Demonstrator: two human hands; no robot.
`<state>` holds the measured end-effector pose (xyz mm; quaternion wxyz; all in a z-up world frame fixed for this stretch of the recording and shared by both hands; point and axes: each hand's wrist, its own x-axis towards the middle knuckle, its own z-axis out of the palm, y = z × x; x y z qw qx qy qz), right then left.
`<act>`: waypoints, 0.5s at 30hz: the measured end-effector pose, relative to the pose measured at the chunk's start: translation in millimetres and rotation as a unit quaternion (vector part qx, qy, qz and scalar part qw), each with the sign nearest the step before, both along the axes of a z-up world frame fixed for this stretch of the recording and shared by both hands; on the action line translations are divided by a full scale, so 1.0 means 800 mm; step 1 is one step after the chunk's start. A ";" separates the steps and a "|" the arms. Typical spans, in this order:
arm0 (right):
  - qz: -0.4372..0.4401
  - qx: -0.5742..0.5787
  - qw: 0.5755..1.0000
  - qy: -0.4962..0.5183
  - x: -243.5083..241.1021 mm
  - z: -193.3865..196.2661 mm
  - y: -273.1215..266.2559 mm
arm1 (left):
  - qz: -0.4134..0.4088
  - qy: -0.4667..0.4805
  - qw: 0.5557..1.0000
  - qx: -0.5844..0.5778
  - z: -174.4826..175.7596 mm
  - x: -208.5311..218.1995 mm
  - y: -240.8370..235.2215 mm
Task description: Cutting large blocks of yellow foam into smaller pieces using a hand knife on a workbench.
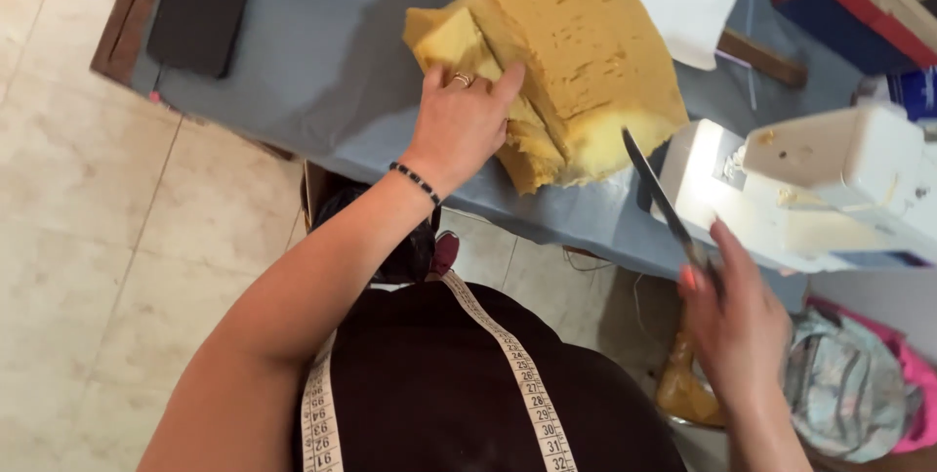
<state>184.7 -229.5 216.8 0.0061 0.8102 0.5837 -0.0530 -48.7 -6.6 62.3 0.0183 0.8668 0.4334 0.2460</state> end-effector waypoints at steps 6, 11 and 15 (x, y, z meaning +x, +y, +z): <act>0.081 0.198 0.965 0.155 -0.039 -0.078 0.182 | -0.201 -0.038 0.979 0.025 0.030 0.026 -0.028; 0.081 0.216 0.964 0.130 -0.052 -0.108 0.228 | -0.215 0.024 0.976 0.038 0.016 0.041 -0.032; 0.093 0.264 0.960 -0.003 -0.039 -0.141 0.245 | -0.173 -0.094 0.966 0.168 -0.005 0.061 -0.027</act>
